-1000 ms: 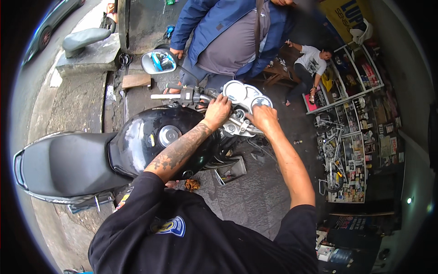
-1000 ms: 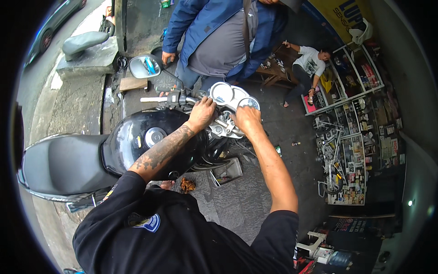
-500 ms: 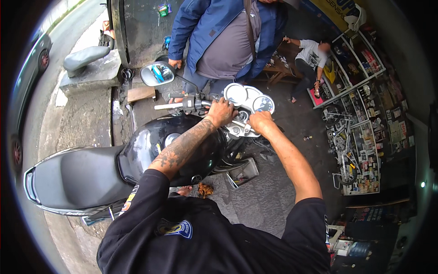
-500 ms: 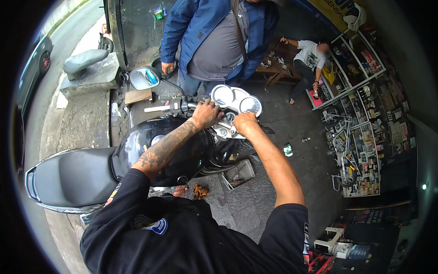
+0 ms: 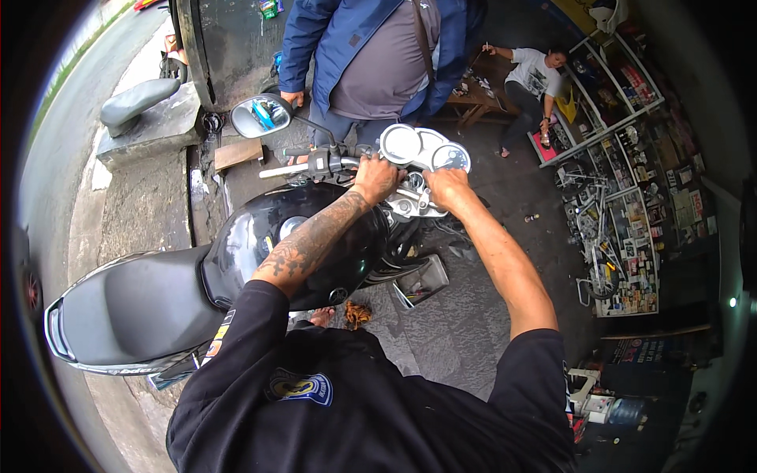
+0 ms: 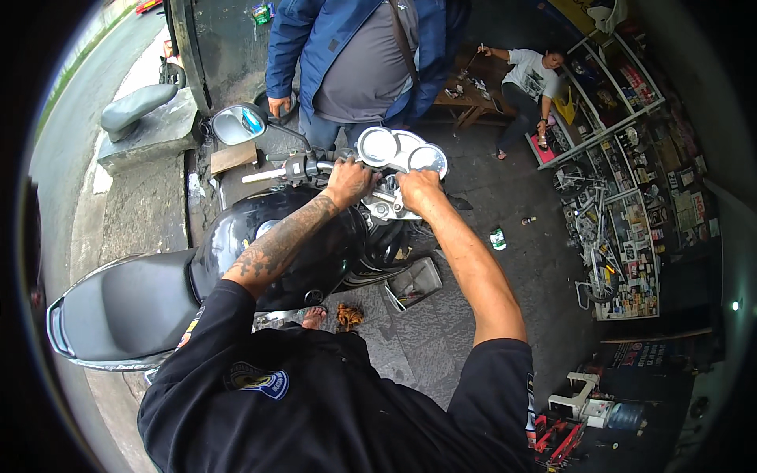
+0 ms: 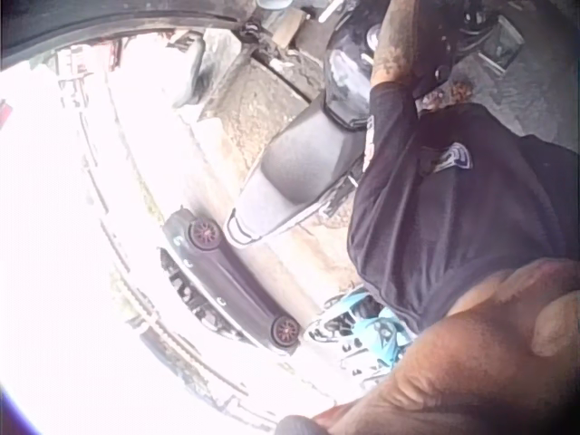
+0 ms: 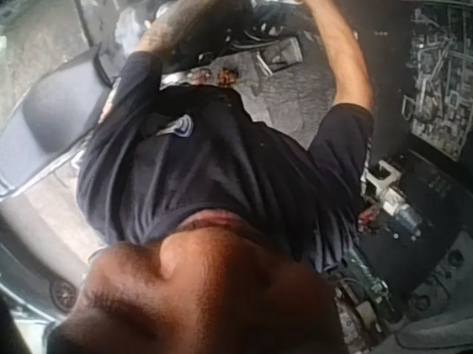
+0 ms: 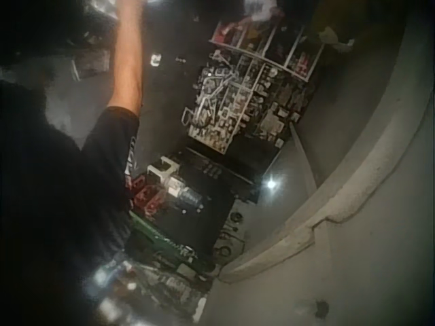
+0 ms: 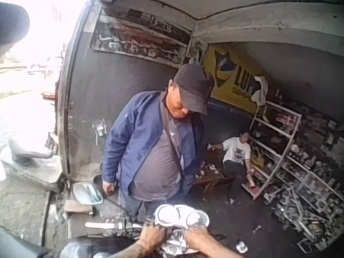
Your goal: The person disassembles the handlebar of a motorcycle by unfastening bolts with a T-wrench, detaching the mounting clamps and instrument cluster by hand, and lifting the handlebar off the bike.
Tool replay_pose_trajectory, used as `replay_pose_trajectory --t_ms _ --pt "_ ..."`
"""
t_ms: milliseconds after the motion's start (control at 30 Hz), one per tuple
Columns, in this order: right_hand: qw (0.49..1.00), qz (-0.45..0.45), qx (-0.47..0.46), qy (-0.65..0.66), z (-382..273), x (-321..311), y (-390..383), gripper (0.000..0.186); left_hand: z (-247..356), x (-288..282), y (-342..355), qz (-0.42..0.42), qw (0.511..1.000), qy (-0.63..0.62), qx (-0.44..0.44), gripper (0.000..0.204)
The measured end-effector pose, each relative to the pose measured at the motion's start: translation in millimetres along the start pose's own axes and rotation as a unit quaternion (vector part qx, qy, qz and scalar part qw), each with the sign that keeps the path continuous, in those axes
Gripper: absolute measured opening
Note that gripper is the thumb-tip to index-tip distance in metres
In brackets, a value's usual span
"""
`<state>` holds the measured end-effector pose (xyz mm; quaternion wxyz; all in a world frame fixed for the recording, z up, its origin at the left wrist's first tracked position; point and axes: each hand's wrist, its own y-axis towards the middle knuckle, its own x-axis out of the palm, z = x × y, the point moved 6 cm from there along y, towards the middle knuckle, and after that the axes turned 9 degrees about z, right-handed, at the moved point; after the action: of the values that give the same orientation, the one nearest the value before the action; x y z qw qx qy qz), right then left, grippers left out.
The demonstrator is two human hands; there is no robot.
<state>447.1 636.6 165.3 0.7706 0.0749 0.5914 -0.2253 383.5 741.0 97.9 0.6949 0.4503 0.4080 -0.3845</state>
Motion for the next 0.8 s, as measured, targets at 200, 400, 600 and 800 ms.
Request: replay_pose_trajectory --t_ms 200,400,600,800 --pt "0.999 -0.026 0.042 -0.005 -10.2 -0.6 0.4 0.04 -2.6 3.0 -8.9 0.037 0.999 0.012 0.015 0.039" --pt "0.999 -0.046 0.019 -0.018 -11.2 7.9 4.4 0.019 -1.1 11.5 -12.0 0.068 0.997 -0.004 0.023 0.032" --pt "0.999 0.013 0.03 0.009 -3.5 -2.3 -1.7 0.034 -1.1 -10.8 -2.4 0.043 0.999 -0.005 -0.016 0.05" --pt "0.999 -0.029 0.024 -0.031 -2.9 29.5 -3.3 0.04 -1.4 1.1 -11.5 0.05 0.998 -0.033 0.014 0.034"
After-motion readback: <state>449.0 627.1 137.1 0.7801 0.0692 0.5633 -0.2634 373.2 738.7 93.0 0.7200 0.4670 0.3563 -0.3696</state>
